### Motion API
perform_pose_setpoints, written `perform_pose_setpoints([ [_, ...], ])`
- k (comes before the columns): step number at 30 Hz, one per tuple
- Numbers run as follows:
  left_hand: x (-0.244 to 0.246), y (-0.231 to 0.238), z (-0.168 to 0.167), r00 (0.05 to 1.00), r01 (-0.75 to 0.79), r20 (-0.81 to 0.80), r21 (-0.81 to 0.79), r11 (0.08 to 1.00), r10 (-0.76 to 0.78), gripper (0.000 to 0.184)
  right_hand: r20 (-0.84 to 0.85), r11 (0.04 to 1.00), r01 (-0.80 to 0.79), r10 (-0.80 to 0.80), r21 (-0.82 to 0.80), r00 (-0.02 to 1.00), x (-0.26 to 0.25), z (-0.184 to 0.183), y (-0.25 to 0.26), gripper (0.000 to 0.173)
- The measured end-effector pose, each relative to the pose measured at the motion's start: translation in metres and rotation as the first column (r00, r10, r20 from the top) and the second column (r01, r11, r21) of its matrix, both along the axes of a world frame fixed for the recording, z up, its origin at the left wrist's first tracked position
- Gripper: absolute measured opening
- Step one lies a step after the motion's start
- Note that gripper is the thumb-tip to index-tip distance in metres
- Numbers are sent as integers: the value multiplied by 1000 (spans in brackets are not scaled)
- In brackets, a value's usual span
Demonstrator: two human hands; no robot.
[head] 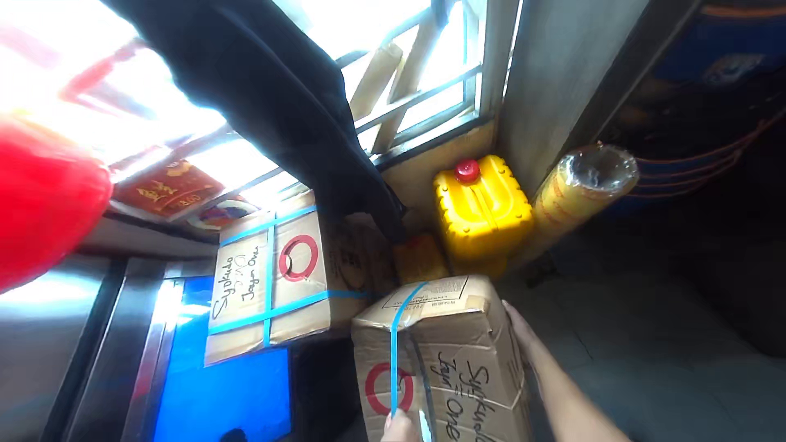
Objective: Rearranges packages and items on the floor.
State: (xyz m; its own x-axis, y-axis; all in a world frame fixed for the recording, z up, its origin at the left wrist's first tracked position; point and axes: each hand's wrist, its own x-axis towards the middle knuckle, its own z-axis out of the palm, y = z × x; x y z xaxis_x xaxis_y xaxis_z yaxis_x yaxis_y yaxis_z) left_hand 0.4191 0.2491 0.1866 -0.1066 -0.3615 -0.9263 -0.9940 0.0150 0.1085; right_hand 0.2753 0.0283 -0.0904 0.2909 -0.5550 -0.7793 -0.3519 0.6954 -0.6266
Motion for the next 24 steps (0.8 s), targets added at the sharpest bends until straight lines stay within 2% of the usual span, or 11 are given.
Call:
perform_pose_setpoints([
  [5,-4,1,-2,1000,13,17,7,1000,-13,26,-119,979,152,-168,-133,978,-39,58,10,68],
  [9,14,-12,-23,991,127,50,16,992,-128,25,-154,918,286,-336,-274,929,-53,82,24,69],
  [11,23,-15,-40,989,113,87,37,993,-116,24,-183,896,309,-378,-318,908,-49,94,32,67],
  [14,42,-15,-68,990,19,139,41,999,-25,28,-244,885,225,-343,-408,907,-28,109,48,64],
  [18,69,-10,-96,980,-178,87,-10,984,178,45,-403,887,-13,-196,-463,894,5,129,68,60],
  [24,81,1,-99,991,-106,64,-141,984,116,37,-430,837,-81,-193,-541,882,22,128,56,59],
])
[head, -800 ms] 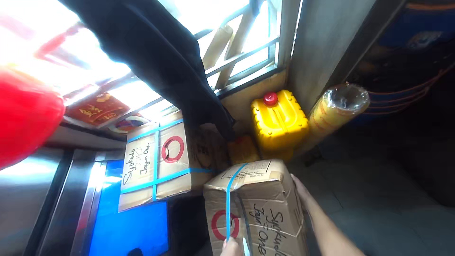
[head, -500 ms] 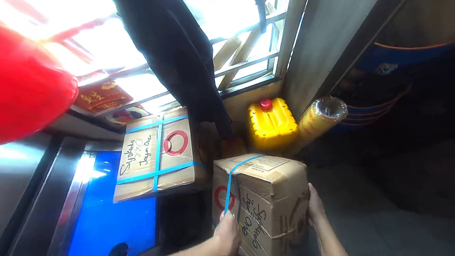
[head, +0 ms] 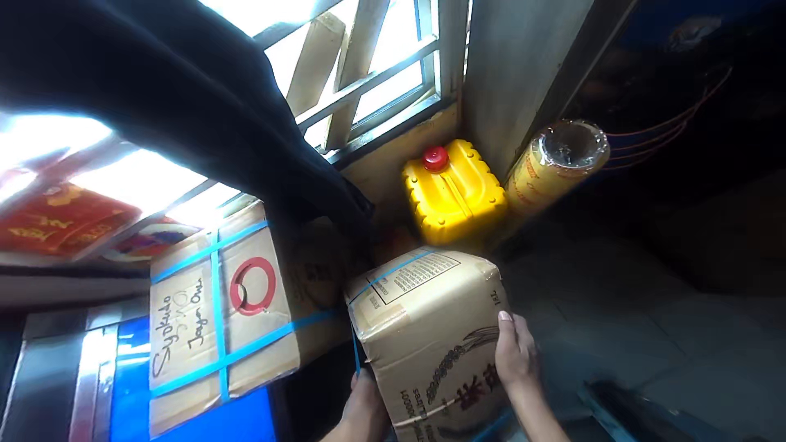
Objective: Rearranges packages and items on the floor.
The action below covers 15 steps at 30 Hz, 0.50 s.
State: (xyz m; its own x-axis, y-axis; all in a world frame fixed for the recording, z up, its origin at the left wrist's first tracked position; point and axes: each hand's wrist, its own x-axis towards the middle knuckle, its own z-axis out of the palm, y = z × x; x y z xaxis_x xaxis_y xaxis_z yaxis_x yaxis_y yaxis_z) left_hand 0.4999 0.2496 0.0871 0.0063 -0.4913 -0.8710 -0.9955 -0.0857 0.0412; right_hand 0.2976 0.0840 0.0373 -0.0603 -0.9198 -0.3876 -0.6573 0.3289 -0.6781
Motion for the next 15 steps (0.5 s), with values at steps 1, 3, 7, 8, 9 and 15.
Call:
perform_pose_setpoints([
  [1,0,-2,-1,1000,-5,-1,12,1000,5,39,-2,1000,-9,9,-16,1000,0,0,-2,59],
  [3,-4,-14,-2,997,-67,-21,98,993,69,44,-25,999,-30,29,-28,999,-1,2,-7,58],
  [7,-6,-23,-7,992,-112,-39,200,973,122,45,-63,994,-107,109,22,992,-2,4,-25,59],
  [8,-6,-23,-6,992,-107,-36,216,970,117,42,-80,988,-141,146,54,986,-3,5,-31,61],
  [9,-6,-24,-4,994,-94,-25,230,969,103,39,-103,978,-184,194,100,975,-5,5,-41,65],
  [15,-6,-31,3,999,40,12,269,962,-44,29,45,861,-225,230,455,972,5,-19,-142,83],
])
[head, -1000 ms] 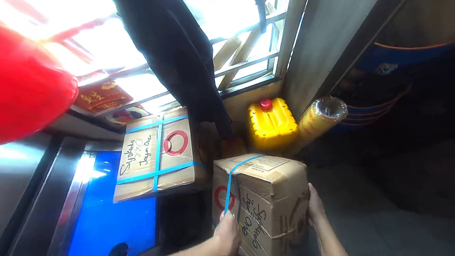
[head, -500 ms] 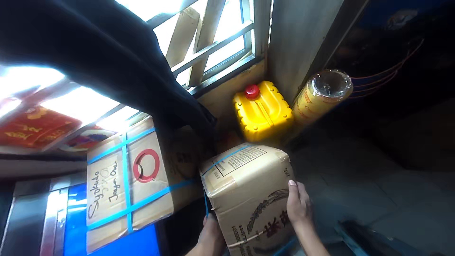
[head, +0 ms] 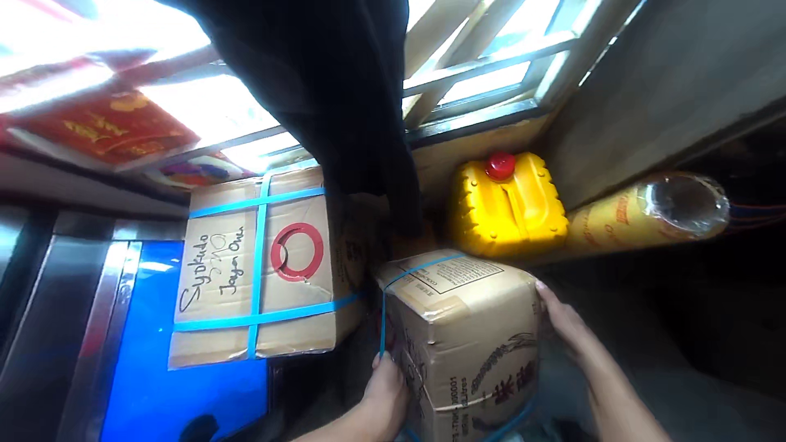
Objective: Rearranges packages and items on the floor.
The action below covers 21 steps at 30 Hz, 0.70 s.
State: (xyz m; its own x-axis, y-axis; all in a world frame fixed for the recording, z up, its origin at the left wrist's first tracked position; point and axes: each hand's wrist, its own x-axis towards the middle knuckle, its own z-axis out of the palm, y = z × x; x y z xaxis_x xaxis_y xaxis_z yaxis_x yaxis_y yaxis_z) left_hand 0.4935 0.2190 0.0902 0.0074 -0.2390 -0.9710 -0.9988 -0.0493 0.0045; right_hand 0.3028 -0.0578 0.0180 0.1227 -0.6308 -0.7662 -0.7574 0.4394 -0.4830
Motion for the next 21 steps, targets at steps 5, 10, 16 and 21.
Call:
perform_pose_setpoints([
  [5,8,0,1,998,54,-41,-63,997,-56,27,293,999,-2,-7,33,956,49,-18,-33,45],
  [10,8,12,-1,992,-27,-128,-99,995,14,27,303,967,114,-41,-229,952,38,3,10,23],
  [16,8,40,-10,827,-535,-284,-134,834,485,41,319,813,108,99,-572,942,34,82,71,23],
  [21,32,14,18,755,-629,-317,-101,771,574,43,305,781,81,145,-619,941,54,99,65,23],
])
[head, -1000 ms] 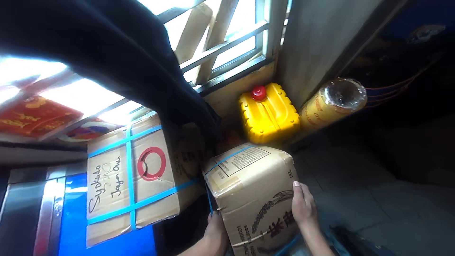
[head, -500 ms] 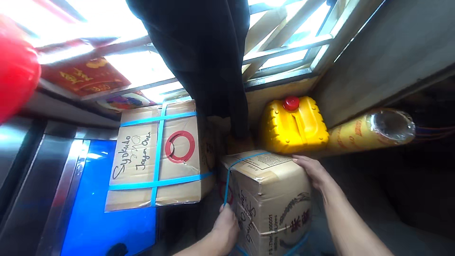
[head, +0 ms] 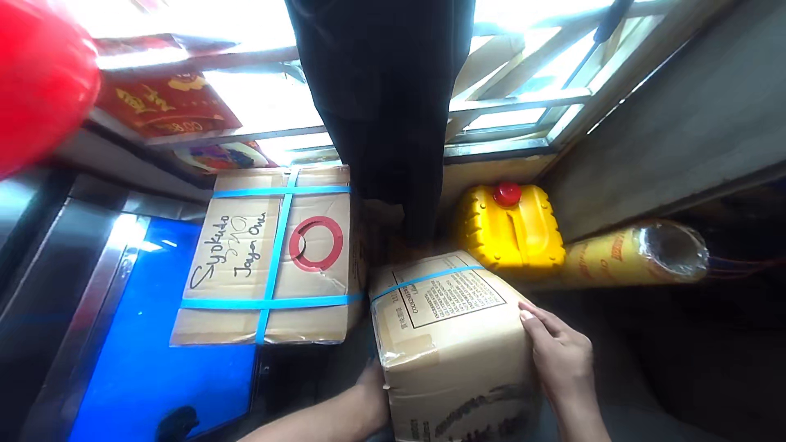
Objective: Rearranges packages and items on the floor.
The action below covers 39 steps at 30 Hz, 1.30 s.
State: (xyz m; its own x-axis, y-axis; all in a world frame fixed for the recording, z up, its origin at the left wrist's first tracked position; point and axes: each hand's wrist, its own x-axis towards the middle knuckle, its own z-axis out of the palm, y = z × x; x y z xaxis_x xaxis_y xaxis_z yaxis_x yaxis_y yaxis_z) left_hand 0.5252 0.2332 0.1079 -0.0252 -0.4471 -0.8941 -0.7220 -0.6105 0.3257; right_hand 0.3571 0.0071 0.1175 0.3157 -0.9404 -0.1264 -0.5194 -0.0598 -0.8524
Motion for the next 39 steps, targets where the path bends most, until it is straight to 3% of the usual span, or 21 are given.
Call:
perform_pose_setpoints([
  [3,31,1,9,997,-73,16,-255,964,80,41,-8,999,-34,34,9,999,5,-6,-9,24],
  [5,52,9,6,996,-50,44,-470,881,80,38,-22,999,-47,48,24,999,7,-9,-17,24],
  [6,59,13,7,989,-111,15,-560,821,144,33,-29,998,-53,54,33,998,8,-10,-21,25],
  [7,61,16,11,953,-279,-73,-590,757,294,29,-35,997,-60,62,40,997,10,-10,-25,25],
  [8,56,17,16,842,-516,-193,-558,650,504,31,-38,996,-70,72,48,997,11,-9,-30,25],
  [9,46,14,21,616,-768,-331,-452,453,715,39,-42,995,-82,85,56,996,13,-9,-35,24],
  [10,36,6,25,314,-940,-472,-278,199,824,53,-46,993,-96,99,63,994,15,-9,-39,24],
  [11,27,-6,26,56,-993,-560,-120,-14,827,67,-49,992,-105,109,65,993,17,-10,-42,25],
  [12,19,-21,25,-74,-991,-593,-45,-125,802,81,-50,992,-111,114,55,992,17,-10,-45,25],
  [14,11,-45,19,-142,-981,-606,-22,-194,783,102,-53,992,-125,125,16,991,14,-16,-50,25],
  [17,47,-62,1,-73,-990,-567,-55,-126,821,100,-63,986,-160,158,-40,985,20,-21,-52,24],
  [20,77,-67,-26,-55,-959,-509,-212,-187,859,77,-233,954,-291,267,-75,935,44,-29,-41,33],
  [22,78,-69,-34,55,-933,-529,-329,-145,847,75,-311,929,-369,350,-4,884,64,-33,-36,36],
  [24,54,-57,-28,242,-922,-515,-386,29,822,67,-293,873,-454,487,176,823,72,-32,-10,43],
  [27,46,-38,-2,592,-803,-462,-413,430,661,57,-302,766,-555,640,324,707,77,-29,31,58],
  [28,51,-33,4,671,-740,-435,-437,511,600,55,-334,749,-561,660,352,673,72,-30,36,60],
  [31,68,-18,15,743,-669,-420,-473,573,521,56,-387,757,-506,649,413,655,43,-41,32,62],
  [33,68,-20,11,721,-693,-448,-471,545,529,58,-414,851,-303,484,430,771,6,-49,12,63],
  [35,64,-26,3,694,-719,-452,-459,522,560,59,-374,937,30,110,349,921,-41,-50,-11,74],
  [37,62,-27,1,680,-732,-445,-469,494,583,59,-281,934,299,-238,196,930,-71,-34,-35,93],
  [39,61,-20,4,673,-738,-445,-461,492,591,57,-205,907,421,-413,-8,887,-79,-15,-59,107],
])
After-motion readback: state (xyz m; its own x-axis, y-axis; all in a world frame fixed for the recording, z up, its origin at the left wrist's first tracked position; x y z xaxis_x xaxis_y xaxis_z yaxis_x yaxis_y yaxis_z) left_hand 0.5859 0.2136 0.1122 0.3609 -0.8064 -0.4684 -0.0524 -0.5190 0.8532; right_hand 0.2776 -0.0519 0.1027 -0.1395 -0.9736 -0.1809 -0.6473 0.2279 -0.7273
